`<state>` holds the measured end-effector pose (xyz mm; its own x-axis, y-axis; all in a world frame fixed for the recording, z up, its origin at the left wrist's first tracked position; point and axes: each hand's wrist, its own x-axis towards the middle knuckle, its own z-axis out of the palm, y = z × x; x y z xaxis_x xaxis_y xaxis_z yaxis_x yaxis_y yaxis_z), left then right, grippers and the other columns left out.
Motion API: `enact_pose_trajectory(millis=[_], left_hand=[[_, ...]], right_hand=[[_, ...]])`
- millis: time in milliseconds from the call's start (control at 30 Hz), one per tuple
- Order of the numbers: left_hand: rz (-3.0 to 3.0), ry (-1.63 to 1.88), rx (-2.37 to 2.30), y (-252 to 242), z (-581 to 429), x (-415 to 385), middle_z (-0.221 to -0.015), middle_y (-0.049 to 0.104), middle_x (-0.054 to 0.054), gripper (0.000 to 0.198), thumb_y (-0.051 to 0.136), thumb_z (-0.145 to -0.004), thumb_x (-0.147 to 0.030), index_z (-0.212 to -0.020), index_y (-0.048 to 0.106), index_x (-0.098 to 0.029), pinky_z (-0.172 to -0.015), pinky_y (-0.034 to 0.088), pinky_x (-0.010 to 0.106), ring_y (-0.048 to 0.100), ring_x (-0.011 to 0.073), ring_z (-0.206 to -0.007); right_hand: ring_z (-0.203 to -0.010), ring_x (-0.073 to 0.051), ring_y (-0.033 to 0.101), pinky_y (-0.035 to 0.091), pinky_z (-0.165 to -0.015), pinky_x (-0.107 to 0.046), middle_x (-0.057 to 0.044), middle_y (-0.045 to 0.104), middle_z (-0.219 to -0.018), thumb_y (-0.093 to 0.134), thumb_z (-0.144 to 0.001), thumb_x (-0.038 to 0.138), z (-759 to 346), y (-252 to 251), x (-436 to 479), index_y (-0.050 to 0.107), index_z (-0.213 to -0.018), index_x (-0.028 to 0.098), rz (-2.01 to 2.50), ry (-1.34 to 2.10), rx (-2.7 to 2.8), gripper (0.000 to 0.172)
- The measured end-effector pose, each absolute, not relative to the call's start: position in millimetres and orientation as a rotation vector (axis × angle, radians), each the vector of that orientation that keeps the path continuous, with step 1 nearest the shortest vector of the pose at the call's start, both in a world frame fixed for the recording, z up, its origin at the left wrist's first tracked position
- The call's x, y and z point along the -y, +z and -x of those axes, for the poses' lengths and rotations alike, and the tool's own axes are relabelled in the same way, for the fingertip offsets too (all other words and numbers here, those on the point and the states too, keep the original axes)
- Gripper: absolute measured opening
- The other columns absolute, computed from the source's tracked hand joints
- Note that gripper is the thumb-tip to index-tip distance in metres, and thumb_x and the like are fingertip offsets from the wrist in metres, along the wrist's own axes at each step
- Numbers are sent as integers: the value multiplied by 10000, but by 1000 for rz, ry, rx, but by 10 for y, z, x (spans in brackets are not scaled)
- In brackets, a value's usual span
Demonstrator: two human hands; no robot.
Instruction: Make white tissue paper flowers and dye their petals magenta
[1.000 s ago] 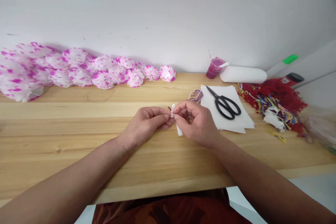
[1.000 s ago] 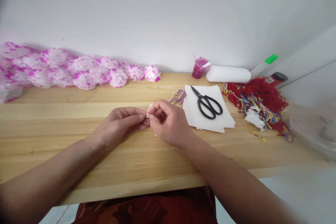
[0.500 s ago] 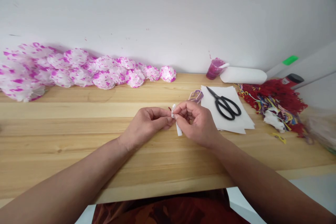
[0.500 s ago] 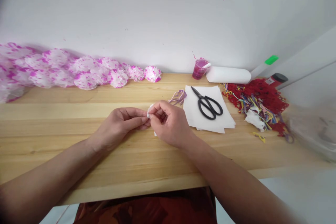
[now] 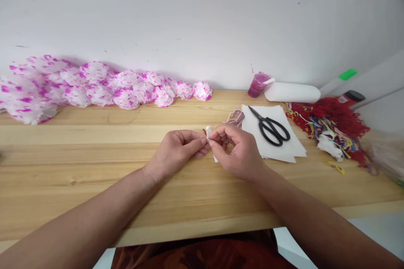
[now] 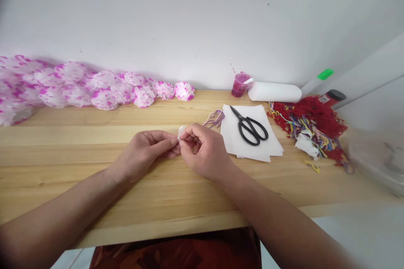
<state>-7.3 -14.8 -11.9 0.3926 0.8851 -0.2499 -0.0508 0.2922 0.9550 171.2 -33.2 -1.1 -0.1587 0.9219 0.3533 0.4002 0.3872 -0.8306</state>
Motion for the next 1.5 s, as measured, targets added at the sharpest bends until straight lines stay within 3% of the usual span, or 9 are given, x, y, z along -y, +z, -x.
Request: enact_pose_trajectory(millis=[600, 1100, 1500], left_hand=[[-1086, 777, -1001, -84, 60, 160, -765, 744, 59, 280, 759, -773, -409, -829, 755, -135, -724, 513, 261, 671, 154, -731], [-1171, 799, -1088, -41, 44, 176, -769, 740, 46, 276, 748, -774, -413, -787, 737, -137, -644, 477, 217, 632, 126, -681], [-1122, 802, -1047, -38, 27, 177, -837, 771, 73, 265, 767, -754, -405, -806, 761, -145, -688, 522, 250, 679, 160, -726]], right_hand=[[-626, -116, 611, 510, -582, -232, 7, 665, -712, 615, -803, 157, -1703, -2, 334, 630, -853, 199, 1220, 741, 1730, 67], [-644, -124, 609, 493, -629, -246, 4, 694, -752, 604, -801, 133, -1721, 2, 352, 621, -800, 211, 1223, 484, 1882, 79], [-560, -102, 557, 463, -540, -222, 21, 632, -672, 600, -780, 153, -1704, 25, 341, 598, -759, 202, 1294, 715, 1755, 54]])
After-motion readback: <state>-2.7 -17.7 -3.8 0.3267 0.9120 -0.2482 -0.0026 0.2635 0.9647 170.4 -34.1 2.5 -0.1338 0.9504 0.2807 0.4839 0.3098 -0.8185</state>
